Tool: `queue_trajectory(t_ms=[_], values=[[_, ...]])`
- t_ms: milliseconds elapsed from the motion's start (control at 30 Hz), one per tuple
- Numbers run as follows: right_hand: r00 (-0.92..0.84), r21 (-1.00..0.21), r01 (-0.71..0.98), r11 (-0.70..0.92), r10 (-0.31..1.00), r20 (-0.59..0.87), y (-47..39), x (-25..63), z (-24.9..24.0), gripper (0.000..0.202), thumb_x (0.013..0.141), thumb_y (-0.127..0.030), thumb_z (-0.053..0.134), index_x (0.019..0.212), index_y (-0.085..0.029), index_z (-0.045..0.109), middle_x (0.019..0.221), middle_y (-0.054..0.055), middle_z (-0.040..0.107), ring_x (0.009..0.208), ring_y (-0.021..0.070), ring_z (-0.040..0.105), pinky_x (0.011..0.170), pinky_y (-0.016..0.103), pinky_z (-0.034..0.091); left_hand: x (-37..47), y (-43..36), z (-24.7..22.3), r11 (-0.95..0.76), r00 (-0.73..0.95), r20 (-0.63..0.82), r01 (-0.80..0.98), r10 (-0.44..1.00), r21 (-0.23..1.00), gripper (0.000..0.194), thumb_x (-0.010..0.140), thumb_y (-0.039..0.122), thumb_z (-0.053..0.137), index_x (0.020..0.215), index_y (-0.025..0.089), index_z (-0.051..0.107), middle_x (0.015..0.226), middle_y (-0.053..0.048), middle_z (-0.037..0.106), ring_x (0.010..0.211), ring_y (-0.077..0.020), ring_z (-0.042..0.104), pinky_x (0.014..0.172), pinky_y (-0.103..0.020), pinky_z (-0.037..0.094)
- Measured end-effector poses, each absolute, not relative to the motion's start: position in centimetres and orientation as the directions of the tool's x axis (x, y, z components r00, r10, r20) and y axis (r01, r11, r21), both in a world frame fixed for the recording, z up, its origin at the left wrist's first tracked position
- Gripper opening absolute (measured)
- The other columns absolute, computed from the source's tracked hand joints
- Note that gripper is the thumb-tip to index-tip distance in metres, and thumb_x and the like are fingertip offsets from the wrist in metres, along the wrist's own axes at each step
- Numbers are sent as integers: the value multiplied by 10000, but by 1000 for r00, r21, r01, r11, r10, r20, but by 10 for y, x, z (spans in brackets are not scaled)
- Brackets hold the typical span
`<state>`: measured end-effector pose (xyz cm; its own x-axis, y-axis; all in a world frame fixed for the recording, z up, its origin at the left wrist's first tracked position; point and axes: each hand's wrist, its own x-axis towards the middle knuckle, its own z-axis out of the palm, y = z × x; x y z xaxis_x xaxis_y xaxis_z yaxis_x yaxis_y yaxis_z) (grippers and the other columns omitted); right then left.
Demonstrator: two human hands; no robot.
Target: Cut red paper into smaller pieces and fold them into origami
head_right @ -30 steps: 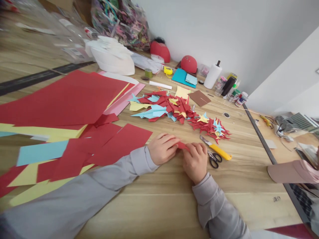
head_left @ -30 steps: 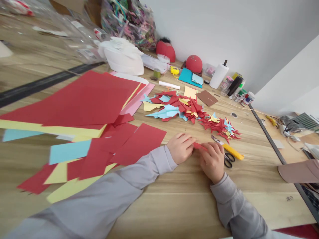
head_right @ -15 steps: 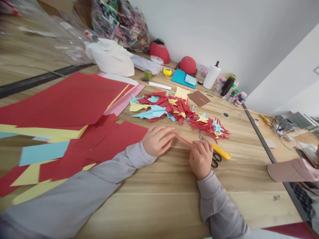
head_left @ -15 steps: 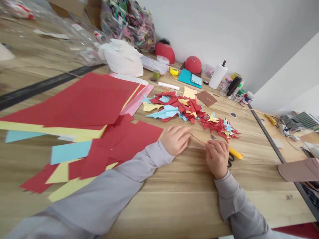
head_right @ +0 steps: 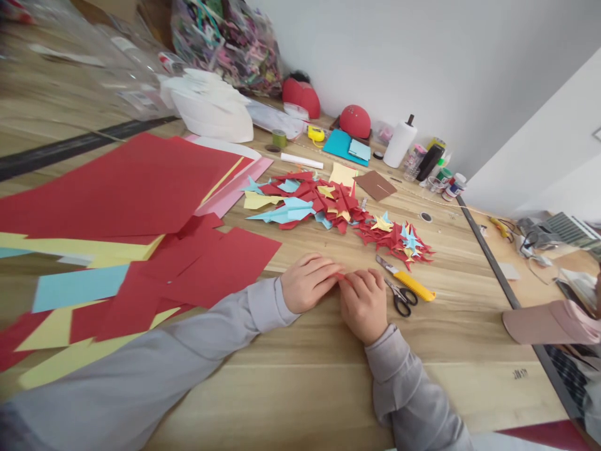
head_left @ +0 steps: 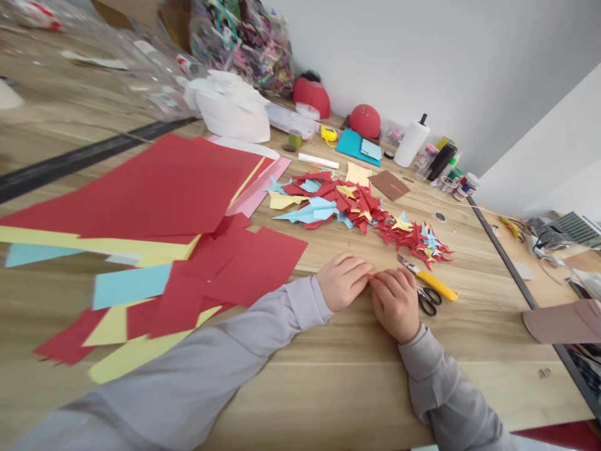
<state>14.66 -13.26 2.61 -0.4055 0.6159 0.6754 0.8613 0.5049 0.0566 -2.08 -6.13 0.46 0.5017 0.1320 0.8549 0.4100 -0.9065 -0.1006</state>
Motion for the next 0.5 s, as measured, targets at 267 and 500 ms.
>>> queue_trajectory(t_ms=[267, 500], values=[[-336, 48, 896, 441, 604, 723, -127, 158, 28, 137, 860, -100, 588, 882, -207, 671, 846, 29, 731, 846, 182, 626, 890, 392, 424, -31, -53, 12, -860, 448, 889, 487, 96, -153, 144, 887, 96, 550, 834, 182, 653, 1045, -31, 739, 903, -168, 638, 832, -345, 455], [-229, 39, 946, 321, 580, 782, -117, 183, 21, 115, 847, -98, 595, 838, -199, 651, 837, 43, 724, 818, 193, 616, 816, 364, 434, -41, -42, 10, -817, 388, 907, 568, 162, -97, 177, 879, 85, 517, 827, 186, 652, 1034, -59, 742, 909, -190, 639, 789, -362, 437]])
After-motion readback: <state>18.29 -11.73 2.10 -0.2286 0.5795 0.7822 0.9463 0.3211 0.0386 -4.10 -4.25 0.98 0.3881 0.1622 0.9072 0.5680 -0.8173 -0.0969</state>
